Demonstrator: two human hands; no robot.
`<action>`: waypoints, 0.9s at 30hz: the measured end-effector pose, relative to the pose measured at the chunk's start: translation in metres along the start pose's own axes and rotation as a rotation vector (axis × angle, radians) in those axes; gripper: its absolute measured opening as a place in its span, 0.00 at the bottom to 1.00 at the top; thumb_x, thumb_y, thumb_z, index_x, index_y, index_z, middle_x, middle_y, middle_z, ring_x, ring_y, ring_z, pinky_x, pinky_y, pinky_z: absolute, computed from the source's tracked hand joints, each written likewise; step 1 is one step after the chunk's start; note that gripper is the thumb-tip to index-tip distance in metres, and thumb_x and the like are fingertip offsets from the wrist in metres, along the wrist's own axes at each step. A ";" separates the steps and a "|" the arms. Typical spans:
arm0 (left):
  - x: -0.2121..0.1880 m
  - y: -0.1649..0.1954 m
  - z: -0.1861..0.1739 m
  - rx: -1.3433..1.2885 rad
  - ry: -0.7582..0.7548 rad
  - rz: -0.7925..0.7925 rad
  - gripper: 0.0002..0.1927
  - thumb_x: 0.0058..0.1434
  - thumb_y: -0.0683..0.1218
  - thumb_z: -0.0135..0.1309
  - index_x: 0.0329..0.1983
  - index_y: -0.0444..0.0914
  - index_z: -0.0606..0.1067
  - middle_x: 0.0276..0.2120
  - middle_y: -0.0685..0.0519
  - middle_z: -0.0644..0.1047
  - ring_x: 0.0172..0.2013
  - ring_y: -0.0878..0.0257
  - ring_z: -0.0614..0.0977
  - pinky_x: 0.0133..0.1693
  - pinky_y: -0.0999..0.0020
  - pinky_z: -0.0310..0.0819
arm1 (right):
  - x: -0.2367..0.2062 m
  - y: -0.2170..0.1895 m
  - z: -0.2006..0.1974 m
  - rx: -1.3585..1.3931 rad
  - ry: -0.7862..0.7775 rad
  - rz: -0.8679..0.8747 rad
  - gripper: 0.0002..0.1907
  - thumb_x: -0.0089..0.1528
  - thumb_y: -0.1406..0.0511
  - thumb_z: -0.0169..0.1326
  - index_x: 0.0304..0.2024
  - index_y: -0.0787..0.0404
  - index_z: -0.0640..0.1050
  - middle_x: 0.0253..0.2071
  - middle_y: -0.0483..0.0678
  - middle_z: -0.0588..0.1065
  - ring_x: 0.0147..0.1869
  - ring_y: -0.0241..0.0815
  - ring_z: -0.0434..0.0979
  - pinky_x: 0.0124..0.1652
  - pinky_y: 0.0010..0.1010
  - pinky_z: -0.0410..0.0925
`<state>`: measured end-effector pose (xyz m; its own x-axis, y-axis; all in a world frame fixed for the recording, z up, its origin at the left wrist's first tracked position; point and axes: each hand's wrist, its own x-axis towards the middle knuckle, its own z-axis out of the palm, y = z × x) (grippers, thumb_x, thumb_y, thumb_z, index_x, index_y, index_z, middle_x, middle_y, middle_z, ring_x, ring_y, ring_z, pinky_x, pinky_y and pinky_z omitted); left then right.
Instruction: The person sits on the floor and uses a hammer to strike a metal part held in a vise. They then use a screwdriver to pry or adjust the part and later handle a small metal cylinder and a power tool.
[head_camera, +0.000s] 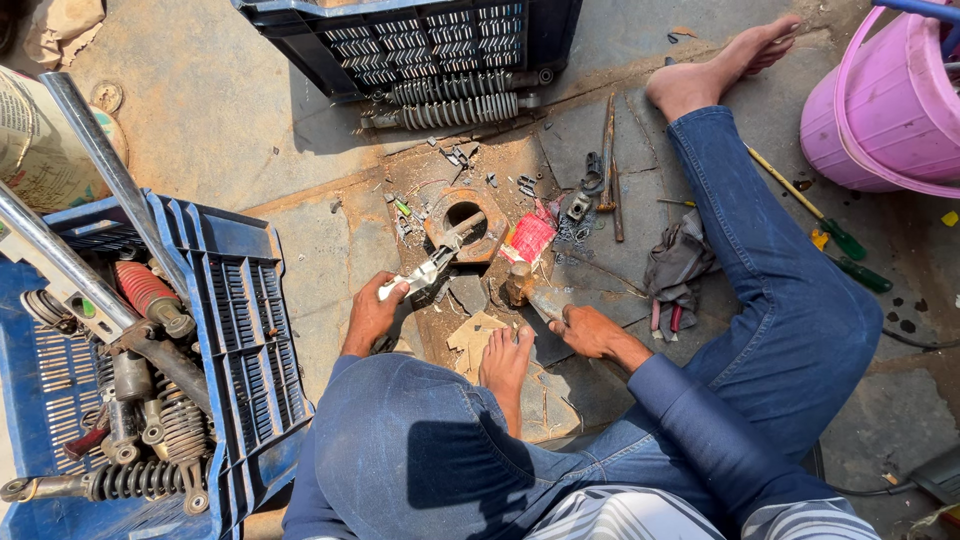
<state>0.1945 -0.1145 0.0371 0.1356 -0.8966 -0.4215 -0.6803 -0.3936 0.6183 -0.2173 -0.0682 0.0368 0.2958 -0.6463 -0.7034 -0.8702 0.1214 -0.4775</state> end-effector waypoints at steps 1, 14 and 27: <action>-0.001 -0.002 0.001 0.004 -0.016 0.070 0.23 0.62 0.61 0.58 0.53 0.42 0.79 0.46 0.41 0.82 0.48 0.47 0.82 0.48 0.50 0.74 | 0.000 0.000 0.000 -0.001 0.004 0.001 0.29 0.69 0.50 0.46 0.46 0.74 0.75 0.41 0.69 0.78 0.49 0.65 0.80 0.50 0.50 0.70; -0.010 -0.020 0.006 -0.067 -0.086 0.117 0.22 0.63 0.60 0.57 0.51 0.41 0.78 0.43 0.41 0.83 0.48 0.47 0.82 0.49 0.51 0.73 | 0.004 0.003 0.002 -0.004 0.005 0.000 0.29 0.69 0.50 0.46 0.47 0.74 0.74 0.40 0.69 0.78 0.48 0.65 0.80 0.50 0.51 0.69; -0.005 -0.002 0.014 -0.464 -0.175 -0.125 0.21 0.68 0.58 0.53 0.50 0.37 0.77 0.25 0.52 0.80 0.20 0.71 0.73 0.23 0.74 0.65 | 0.008 0.008 0.005 0.005 0.004 0.012 0.30 0.68 0.49 0.46 0.47 0.73 0.74 0.41 0.69 0.78 0.48 0.65 0.80 0.50 0.51 0.69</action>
<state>0.1853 -0.1063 0.0292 0.0458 -0.8050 -0.5914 -0.2698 -0.5800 0.7686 -0.2199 -0.0690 0.0248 0.2834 -0.6481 -0.7069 -0.8716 0.1333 -0.4717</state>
